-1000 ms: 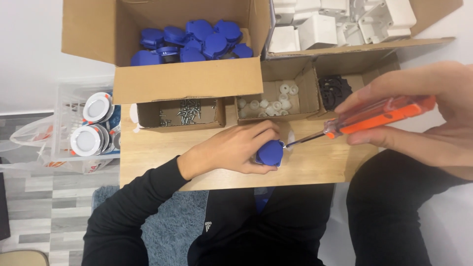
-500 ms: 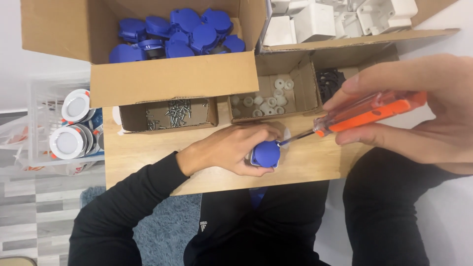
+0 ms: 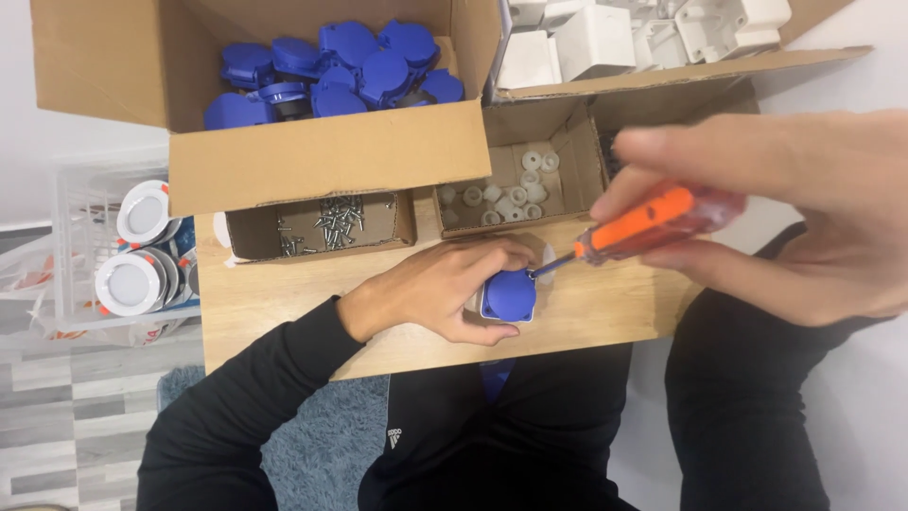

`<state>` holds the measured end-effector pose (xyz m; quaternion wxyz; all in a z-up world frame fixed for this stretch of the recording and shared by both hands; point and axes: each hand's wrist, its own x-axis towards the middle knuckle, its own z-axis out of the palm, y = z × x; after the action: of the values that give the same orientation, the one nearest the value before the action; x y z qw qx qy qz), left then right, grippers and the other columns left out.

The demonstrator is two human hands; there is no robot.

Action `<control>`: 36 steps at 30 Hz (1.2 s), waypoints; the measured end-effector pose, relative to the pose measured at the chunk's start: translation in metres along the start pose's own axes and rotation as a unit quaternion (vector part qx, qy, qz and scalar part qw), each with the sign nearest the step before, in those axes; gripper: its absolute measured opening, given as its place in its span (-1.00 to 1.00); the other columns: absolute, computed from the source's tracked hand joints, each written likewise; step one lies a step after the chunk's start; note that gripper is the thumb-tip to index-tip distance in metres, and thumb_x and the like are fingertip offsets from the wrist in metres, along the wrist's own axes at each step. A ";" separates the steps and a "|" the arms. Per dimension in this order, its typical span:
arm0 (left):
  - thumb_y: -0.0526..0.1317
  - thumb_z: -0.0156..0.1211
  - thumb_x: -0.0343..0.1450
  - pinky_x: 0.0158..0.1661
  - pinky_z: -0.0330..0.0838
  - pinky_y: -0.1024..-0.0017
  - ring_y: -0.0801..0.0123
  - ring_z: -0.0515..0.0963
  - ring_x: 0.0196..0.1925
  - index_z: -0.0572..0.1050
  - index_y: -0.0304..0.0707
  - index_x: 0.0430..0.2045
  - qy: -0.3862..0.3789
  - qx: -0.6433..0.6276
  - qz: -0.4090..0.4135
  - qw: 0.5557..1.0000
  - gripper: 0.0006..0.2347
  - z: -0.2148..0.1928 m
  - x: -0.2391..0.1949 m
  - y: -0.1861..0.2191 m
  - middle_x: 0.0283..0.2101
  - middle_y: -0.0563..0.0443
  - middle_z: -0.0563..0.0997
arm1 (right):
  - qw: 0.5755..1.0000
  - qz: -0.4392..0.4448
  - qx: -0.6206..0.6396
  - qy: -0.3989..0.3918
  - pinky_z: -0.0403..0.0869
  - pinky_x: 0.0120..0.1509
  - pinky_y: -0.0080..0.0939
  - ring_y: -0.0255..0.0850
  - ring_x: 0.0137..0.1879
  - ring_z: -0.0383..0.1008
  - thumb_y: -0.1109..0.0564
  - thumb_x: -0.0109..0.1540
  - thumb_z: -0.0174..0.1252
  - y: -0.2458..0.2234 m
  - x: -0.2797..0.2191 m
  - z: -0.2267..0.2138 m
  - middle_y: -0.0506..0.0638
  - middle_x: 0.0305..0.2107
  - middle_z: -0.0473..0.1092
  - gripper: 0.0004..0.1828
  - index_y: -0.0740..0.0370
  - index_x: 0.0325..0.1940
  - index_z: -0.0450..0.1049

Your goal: The person assembles a blue electrical socket cover by screwing it onto a white base using an orange screwdriver. They retrieve screws from a cardboard box, tighten the cover, and then attach a black plastic component to the assembly.

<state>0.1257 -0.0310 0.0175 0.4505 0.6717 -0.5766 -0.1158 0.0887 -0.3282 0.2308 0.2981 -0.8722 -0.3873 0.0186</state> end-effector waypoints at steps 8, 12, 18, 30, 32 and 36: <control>0.05 0.44 0.44 0.14 0.61 0.07 -0.18 0.64 0.29 0.36 -0.43 0.14 0.014 0.000 0.015 1.000 -0.43 -0.002 0.000 -0.001 0.27 -0.28 0.57 | 0.992 0.121 -0.010 0.017 0.38 -0.40 -0.34 -0.25 -0.43 0.35 0.03 -0.01 0.68 -0.002 0.020 0.011 -0.04 -0.41 0.50 -0.31 0.29 0.13 0.61; 0.08 0.43 0.45 0.17 0.59 0.06 -0.18 0.64 0.29 0.35 -0.43 0.17 0.008 0.011 0.008 1.000 -0.40 -0.002 0.000 -0.002 0.26 -0.28 0.56 | 0.990 0.087 -0.114 0.019 0.19 -0.44 -0.16 -0.17 -0.53 0.22 -0.27 0.09 0.59 -0.005 0.024 0.012 -0.11 -0.67 0.31 -0.41 0.22 -0.12 0.59; 0.07 0.44 0.44 0.15 0.61 0.08 -0.13 0.63 0.32 0.35 -0.43 0.17 0.005 0.016 0.004 1.000 -0.40 -0.003 0.000 0.000 0.30 -0.25 0.55 | 0.997 -0.060 -0.046 0.027 0.54 -0.01 -0.12 0.00 0.00 0.50 -0.11 0.15 0.41 -0.004 0.017 -0.001 0.26 -0.01 0.41 -0.21 0.40 0.33 0.41; -0.02 0.42 0.46 0.21 0.56 0.05 -0.19 0.63 0.28 0.31 -0.34 0.24 -0.015 0.019 -0.004 1.000 -0.43 -0.005 0.000 -0.001 0.28 -0.27 0.57 | 0.999 0.054 -0.005 0.008 0.58 -0.17 -0.44 -0.30 -0.08 0.67 0.19 0.19 0.53 -0.005 0.013 -0.004 0.08 0.05 0.62 -0.34 0.17 0.34 0.46; -0.01 0.42 0.45 0.17 0.57 0.07 -0.17 0.65 0.23 0.32 -0.33 0.25 -0.021 0.023 -0.012 0.999 -0.43 -0.004 0.000 -0.001 0.26 -0.26 0.58 | 1.000 0.007 -0.019 0.010 0.58 -0.25 -0.46 -0.32 -0.15 0.67 0.20 0.17 0.57 -0.003 0.006 -0.001 0.06 0.01 0.63 -0.31 0.15 0.33 0.45; -0.02 0.42 0.46 0.19 0.56 0.02 -0.20 0.63 0.26 0.31 -0.36 0.23 -0.017 0.015 -0.004 1.000 -0.44 -0.006 0.002 0.001 0.25 -0.29 0.56 | 0.980 0.181 -0.079 -0.037 0.44 -0.30 -0.26 -0.32 -0.38 0.50 -0.19 0.05 0.60 -0.014 0.015 0.003 -0.17 -0.49 0.48 -0.45 -0.02 0.05 0.65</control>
<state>0.1298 -0.0300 0.0230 0.4301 0.6785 -0.5832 -0.1205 0.0894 -0.3090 0.2384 0.2055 -0.9475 -0.2337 0.0735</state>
